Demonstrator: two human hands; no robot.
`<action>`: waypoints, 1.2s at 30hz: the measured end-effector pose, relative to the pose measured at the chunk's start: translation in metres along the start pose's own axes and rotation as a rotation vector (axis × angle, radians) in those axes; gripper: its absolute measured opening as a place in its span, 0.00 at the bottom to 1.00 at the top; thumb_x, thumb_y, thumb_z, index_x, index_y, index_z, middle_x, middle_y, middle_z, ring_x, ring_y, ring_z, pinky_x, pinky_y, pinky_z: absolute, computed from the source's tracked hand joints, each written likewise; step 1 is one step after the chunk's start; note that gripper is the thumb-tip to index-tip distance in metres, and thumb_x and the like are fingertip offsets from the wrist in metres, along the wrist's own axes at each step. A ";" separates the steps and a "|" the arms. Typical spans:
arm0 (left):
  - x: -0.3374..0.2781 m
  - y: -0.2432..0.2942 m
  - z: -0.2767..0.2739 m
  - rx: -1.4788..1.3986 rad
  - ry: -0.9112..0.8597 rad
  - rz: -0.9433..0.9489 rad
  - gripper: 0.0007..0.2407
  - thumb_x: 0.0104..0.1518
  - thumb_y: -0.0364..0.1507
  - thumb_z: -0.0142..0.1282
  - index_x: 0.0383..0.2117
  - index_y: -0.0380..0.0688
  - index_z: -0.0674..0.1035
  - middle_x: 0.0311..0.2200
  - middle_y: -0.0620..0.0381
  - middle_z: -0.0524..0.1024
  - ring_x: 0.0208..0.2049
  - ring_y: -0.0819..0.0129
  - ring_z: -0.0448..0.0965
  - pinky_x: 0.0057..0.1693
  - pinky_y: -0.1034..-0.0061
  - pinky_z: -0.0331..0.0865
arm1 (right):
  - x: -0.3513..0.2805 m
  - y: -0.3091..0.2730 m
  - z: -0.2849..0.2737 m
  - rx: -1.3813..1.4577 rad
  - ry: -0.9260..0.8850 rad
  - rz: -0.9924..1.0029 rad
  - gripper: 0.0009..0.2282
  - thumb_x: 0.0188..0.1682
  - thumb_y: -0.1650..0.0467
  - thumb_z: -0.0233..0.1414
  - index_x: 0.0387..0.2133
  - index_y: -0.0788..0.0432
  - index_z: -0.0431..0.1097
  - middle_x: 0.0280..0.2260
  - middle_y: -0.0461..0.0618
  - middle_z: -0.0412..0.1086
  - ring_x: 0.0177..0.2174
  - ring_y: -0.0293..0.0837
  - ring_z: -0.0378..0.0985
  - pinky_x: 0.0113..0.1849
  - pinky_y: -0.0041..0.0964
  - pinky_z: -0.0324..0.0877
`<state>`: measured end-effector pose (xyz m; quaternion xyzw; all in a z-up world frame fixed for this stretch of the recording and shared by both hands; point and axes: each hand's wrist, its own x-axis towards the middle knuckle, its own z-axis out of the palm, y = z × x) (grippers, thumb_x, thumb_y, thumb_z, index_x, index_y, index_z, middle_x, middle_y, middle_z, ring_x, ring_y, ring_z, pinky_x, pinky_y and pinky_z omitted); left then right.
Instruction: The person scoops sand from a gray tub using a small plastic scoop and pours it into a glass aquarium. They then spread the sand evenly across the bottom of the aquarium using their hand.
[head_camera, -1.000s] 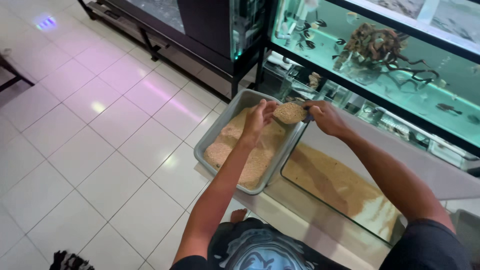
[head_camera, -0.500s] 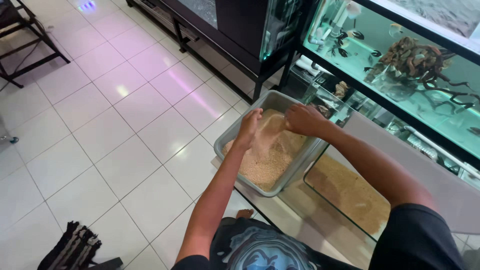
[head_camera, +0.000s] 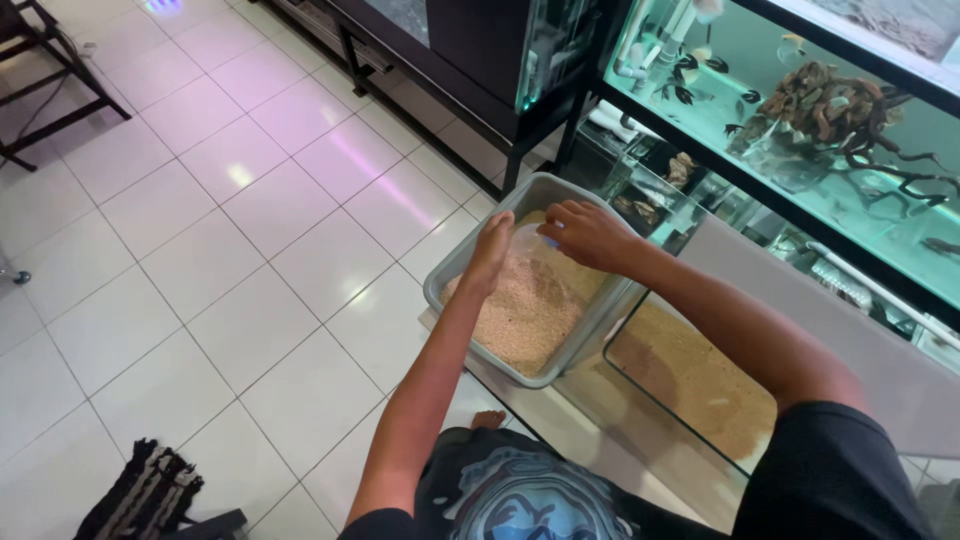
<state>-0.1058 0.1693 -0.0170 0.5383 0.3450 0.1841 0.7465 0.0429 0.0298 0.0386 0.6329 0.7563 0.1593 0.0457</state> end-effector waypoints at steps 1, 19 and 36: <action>0.003 -0.003 0.002 0.012 -0.018 -0.002 0.27 0.65 0.43 0.46 0.68 0.43 0.65 0.70 0.38 0.58 0.69 0.38 0.57 0.70 0.48 0.52 | -0.003 0.000 -0.004 0.008 0.024 0.019 0.18 0.39 0.64 0.62 0.44 0.48 0.70 0.43 0.43 0.65 0.44 0.45 0.72 0.43 0.38 0.71; -0.086 0.048 0.131 0.164 -0.290 0.348 0.19 0.65 0.38 0.50 0.59 0.43 0.75 0.55 0.42 0.75 0.61 0.51 0.73 0.67 0.59 0.62 | -0.186 -0.007 -0.065 0.623 0.221 0.844 0.15 0.50 0.62 0.51 0.50 0.47 0.70 0.37 0.52 0.71 0.40 0.57 0.77 0.42 0.53 0.73; -0.120 -0.008 0.220 0.985 -1.027 0.364 0.17 0.65 0.35 0.44 0.56 0.51 0.78 0.49 0.44 0.81 0.52 0.40 0.79 0.59 0.48 0.71 | -0.306 -0.050 -0.016 0.798 -0.231 1.013 0.15 0.48 0.70 0.56 0.48 0.63 0.73 0.41 0.63 0.75 0.38 0.58 0.82 0.42 0.54 0.77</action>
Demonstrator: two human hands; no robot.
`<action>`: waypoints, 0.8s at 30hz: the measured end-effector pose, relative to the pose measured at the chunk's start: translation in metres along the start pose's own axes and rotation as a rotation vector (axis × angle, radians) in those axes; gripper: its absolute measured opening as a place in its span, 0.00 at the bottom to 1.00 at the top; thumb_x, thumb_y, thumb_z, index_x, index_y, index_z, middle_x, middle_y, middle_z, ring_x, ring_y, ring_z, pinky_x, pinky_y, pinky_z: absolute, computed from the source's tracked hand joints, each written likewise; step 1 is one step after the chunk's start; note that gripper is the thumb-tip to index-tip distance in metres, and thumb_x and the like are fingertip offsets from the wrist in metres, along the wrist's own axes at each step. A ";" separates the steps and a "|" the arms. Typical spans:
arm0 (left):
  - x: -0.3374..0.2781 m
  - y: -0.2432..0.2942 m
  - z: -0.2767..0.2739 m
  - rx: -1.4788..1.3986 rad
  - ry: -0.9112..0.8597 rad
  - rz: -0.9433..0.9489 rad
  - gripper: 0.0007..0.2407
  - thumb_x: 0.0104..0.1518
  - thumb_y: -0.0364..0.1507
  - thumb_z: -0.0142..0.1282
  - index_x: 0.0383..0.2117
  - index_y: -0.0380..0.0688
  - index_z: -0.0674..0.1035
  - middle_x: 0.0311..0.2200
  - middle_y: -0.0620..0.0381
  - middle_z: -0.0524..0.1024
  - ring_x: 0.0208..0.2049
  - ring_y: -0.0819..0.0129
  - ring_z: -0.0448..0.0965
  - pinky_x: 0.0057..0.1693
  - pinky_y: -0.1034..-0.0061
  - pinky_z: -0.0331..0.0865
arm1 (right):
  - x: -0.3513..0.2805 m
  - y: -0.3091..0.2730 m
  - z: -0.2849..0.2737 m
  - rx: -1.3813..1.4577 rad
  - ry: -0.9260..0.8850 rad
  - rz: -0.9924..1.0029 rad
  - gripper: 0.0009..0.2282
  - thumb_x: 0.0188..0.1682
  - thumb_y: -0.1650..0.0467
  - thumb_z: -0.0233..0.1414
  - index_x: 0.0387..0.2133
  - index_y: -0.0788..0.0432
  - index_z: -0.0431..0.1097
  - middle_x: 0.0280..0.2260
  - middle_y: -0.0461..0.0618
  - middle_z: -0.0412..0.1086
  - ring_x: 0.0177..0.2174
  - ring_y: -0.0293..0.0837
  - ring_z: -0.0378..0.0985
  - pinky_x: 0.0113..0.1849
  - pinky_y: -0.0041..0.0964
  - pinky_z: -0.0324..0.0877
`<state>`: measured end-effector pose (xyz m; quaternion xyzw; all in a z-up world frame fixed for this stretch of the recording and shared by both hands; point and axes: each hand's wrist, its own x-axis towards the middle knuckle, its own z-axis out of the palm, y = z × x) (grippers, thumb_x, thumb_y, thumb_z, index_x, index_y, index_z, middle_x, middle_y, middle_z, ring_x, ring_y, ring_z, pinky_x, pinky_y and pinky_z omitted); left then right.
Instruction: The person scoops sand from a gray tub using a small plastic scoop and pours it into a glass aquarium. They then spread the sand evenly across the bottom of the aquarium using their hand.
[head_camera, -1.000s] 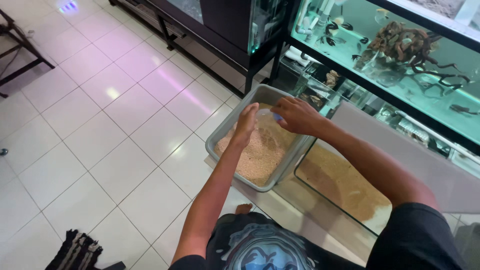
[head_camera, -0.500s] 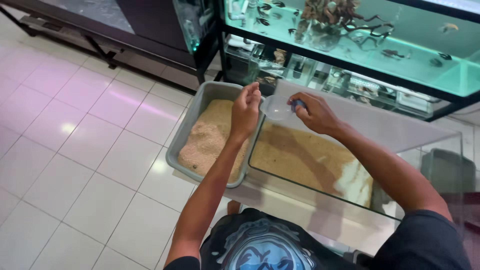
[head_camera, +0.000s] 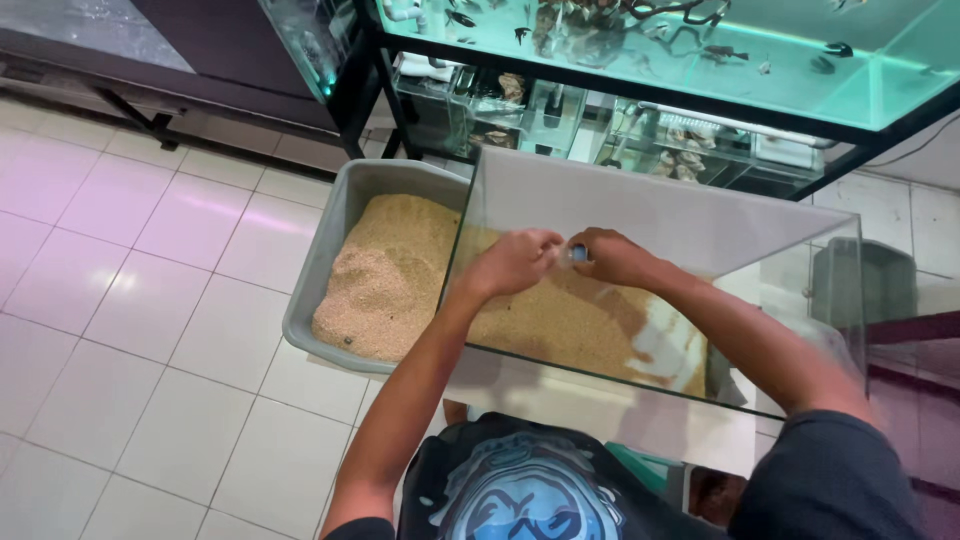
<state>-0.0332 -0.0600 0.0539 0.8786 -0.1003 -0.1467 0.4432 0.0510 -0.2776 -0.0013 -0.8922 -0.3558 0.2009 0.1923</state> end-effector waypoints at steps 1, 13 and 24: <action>0.003 -0.009 0.001 0.100 0.005 -0.019 0.17 0.64 0.35 0.42 0.57 0.51 0.77 0.50 0.43 0.80 0.52 0.40 0.79 0.59 0.48 0.71 | 0.004 0.009 0.008 -0.012 -0.053 0.023 0.17 0.47 0.68 0.57 0.48 0.63 0.72 0.43 0.64 0.74 0.41 0.61 0.81 0.44 0.55 0.77; -0.009 -0.024 -0.015 0.331 0.013 -0.141 0.15 0.64 0.34 0.40 0.53 0.50 0.76 0.50 0.43 0.77 0.50 0.36 0.79 0.55 0.46 0.74 | 0.063 0.063 0.136 -0.092 -0.284 -0.054 0.18 0.51 0.67 0.55 0.51 0.67 0.68 0.44 0.66 0.70 0.49 0.67 0.76 0.48 0.58 0.74; -0.011 -0.019 -0.017 0.296 0.064 -0.110 0.13 0.63 0.32 0.41 0.49 0.48 0.77 0.49 0.42 0.77 0.50 0.36 0.79 0.56 0.44 0.73 | 0.039 0.032 0.144 0.165 -0.473 -0.111 0.19 0.54 0.64 0.51 0.51 0.67 0.70 0.46 0.68 0.73 0.49 0.63 0.77 0.48 0.55 0.72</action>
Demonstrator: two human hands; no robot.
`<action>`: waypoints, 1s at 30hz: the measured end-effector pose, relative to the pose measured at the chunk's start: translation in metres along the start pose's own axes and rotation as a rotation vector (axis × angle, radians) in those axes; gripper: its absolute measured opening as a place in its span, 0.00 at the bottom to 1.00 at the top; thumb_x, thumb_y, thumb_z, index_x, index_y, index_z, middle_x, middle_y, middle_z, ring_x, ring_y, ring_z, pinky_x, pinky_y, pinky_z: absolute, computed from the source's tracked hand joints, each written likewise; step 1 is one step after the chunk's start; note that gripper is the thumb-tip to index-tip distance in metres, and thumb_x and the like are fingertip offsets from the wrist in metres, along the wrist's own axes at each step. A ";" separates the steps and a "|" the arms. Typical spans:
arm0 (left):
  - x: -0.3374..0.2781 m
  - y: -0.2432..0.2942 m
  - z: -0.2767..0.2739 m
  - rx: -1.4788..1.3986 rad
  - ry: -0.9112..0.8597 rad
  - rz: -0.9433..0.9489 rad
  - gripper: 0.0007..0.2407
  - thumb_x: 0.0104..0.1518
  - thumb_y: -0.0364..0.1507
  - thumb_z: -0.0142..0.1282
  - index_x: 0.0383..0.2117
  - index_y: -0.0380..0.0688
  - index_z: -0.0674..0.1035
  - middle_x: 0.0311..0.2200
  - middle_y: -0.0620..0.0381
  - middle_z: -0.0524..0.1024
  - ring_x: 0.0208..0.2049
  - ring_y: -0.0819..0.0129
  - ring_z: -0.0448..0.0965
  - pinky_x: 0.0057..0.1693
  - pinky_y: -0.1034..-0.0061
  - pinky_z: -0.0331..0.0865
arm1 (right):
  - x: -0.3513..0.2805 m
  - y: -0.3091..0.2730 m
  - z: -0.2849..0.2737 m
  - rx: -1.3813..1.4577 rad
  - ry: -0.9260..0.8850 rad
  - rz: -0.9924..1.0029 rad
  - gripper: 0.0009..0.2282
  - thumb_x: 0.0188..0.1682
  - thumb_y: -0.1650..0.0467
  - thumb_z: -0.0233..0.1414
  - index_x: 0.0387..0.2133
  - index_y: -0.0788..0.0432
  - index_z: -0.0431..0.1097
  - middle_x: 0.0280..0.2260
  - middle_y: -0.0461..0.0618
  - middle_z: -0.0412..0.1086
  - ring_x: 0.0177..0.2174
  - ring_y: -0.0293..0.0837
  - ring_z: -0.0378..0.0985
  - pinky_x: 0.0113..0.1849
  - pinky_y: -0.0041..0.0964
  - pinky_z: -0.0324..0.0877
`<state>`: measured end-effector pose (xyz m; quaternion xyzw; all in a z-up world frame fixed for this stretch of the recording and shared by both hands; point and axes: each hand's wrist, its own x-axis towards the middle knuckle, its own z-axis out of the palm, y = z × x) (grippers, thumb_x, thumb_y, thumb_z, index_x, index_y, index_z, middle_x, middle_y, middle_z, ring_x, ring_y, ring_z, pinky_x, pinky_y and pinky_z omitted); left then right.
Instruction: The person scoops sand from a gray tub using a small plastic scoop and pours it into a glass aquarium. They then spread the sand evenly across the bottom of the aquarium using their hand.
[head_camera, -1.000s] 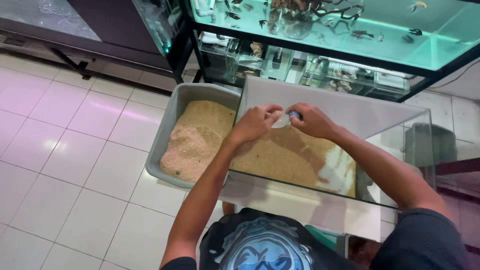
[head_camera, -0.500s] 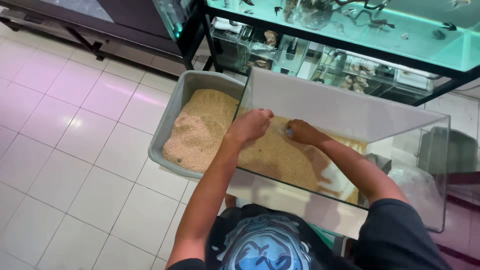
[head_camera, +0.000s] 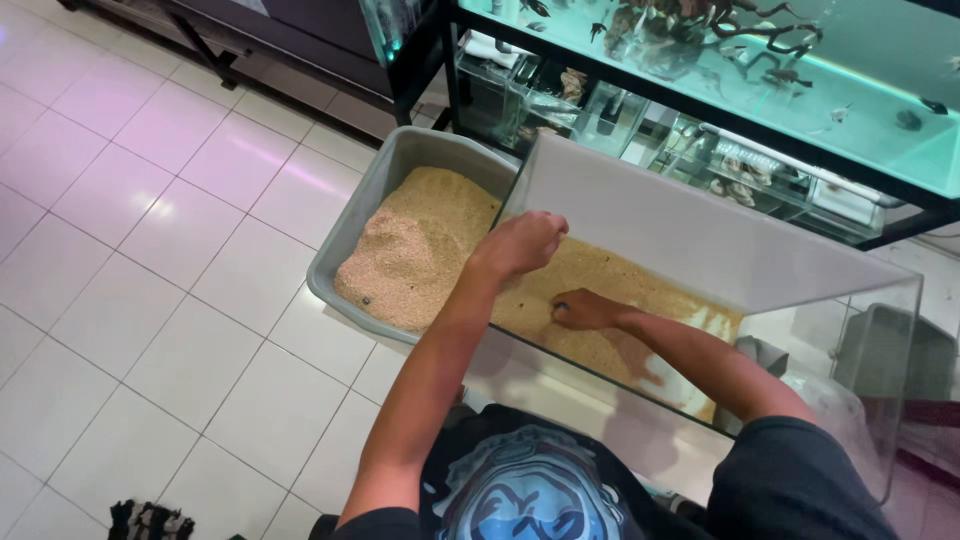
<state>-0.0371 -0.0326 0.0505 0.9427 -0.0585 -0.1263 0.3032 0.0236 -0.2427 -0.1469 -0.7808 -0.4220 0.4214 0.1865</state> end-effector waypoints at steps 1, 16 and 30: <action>-0.002 0.002 -0.001 -0.007 0.005 -0.003 0.13 0.64 0.33 0.41 0.49 0.47 0.77 0.49 0.40 0.77 0.51 0.36 0.78 0.56 0.44 0.73 | -0.001 0.002 0.000 0.048 -0.008 0.022 0.20 0.55 0.63 0.49 0.52 0.67 0.69 0.46 0.69 0.72 0.49 0.65 0.76 0.48 0.56 0.72; -0.006 0.012 -0.017 -0.301 0.095 0.001 0.22 0.65 0.44 0.35 0.41 0.43 0.82 0.44 0.36 0.80 0.52 0.35 0.76 0.57 0.44 0.70 | -0.055 0.003 -0.040 0.292 0.288 -0.177 0.22 0.58 0.68 0.33 0.50 0.68 0.74 0.52 0.71 0.71 0.55 0.71 0.69 0.58 0.64 0.60; 0.000 0.001 -0.013 -1.219 0.081 -0.146 0.26 0.67 0.47 0.38 0.49 0.34 0.80 0.46 0.43 0.82 0.46 0.57 0.84 0.47 0.66 0.79 | -0.096 -0.083 -0.125 0.605 0.582 -0.164 0.19 0.40 0.73 0.42 0.38 0.71 0.77 0.25 0.61 0.61 0.21 0.50 0.61 0.20 0.38 0.64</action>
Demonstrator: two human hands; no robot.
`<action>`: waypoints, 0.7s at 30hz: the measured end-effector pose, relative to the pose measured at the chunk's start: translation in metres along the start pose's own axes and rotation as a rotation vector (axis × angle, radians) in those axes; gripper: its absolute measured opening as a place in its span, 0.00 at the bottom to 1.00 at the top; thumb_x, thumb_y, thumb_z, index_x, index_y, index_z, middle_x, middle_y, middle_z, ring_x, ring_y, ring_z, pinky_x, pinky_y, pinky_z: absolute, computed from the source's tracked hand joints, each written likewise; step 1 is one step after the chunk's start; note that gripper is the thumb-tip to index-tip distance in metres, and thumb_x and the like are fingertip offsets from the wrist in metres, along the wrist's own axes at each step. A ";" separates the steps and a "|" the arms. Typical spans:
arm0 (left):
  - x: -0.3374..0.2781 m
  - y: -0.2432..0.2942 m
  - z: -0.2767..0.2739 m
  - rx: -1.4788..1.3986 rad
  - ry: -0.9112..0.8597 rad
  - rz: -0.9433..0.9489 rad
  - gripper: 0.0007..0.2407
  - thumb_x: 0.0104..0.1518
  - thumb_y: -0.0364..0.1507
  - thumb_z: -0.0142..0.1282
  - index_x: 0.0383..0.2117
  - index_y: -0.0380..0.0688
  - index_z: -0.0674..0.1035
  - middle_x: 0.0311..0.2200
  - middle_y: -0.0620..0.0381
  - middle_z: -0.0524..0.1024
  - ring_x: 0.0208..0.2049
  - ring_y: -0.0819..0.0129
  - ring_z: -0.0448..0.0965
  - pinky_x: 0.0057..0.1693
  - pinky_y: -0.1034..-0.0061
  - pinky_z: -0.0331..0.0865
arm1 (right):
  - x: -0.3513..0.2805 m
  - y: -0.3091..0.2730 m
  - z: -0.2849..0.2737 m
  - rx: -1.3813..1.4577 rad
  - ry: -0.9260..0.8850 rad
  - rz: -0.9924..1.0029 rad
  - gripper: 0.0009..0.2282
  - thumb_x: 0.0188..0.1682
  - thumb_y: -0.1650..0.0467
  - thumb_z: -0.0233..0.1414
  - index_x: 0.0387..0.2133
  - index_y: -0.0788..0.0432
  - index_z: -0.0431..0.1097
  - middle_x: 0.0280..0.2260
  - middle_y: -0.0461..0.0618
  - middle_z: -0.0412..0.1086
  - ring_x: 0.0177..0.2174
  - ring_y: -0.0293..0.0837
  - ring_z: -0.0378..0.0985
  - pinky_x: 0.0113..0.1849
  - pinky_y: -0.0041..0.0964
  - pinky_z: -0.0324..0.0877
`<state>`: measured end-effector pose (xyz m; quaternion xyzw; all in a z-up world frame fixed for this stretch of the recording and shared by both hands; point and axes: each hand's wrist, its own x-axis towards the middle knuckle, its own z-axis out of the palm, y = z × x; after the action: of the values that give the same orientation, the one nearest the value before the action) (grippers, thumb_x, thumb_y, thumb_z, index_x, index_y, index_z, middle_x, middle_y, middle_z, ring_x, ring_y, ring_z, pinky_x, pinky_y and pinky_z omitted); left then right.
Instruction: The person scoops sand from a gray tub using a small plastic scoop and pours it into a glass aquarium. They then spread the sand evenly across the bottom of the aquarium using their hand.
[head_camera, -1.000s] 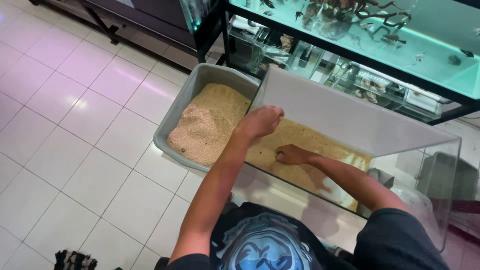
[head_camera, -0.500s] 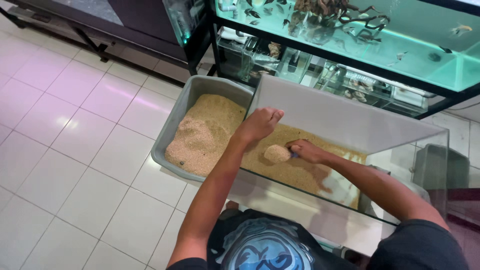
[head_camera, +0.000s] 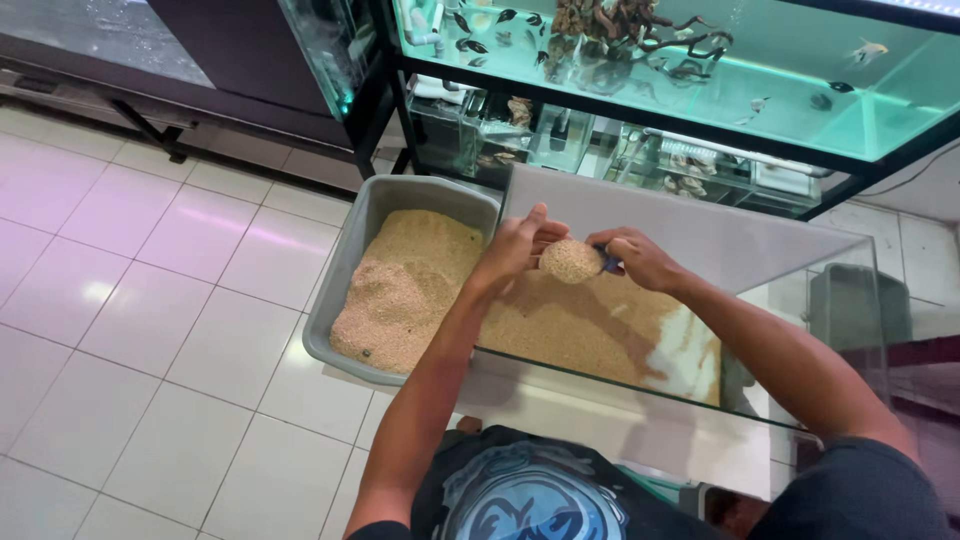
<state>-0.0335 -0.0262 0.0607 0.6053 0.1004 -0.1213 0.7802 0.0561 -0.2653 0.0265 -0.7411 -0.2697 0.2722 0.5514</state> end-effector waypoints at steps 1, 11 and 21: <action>-0.002 0.003 -0.005 -0.039 -0.017 0.023 0.26 0.67 0.47 0.39 0.48 0.36 0.81 0.43 0.47 0.83 0.42 0.62 0.85 0.44 0.70 0.80 | 0.008 0.001 -0.004 0.009 -0.014 -0.010 0.20 0.40 0.73 0.41 0.41 0.71 0.76 0.23 0.63 0.64 0.19 0.50 0.63 0.20 0.39 0.63; -0.028 0.020 -0.088 -0.259 0.115 0.169 0.26 0.67 0.46 0.45 0.50 0.30 0.80 0.40 0.43 0.82 0.40 0.55 0.86 0.48 0.61 0.82 | 0.103 -0.052 0.037 -0.044 -0.136 -0.195 0.20 0.44 0.74 0.40 0.45 0.73 0.74 0.20 0.64 0.68 0.17 0.49 0.64 0.22 0.40 0.65; -0.057 0.005 -0.183 -0.010 0.456 0.255 0.27 0.67 0.49 0.42 0.54 0.35 0.79 0.48 0.44 0.81 0.48 0.62 0.82 0.53 0.66 0.77 | 0.187 -0.092 0.121 -0.717 -0.265 -0.171 0.15 0.56 0.65 0.40 0.36 0.57 0.76 0.35 0.63 0.76 0.39 0.68 0.75 0.46 0.59 0.69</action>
<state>-0.0874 0.1566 0.0373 0.6208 0.1974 0.1181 0.7494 0.0946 -0.0304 0.0654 -0.8200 -0.4774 0.2073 0.2383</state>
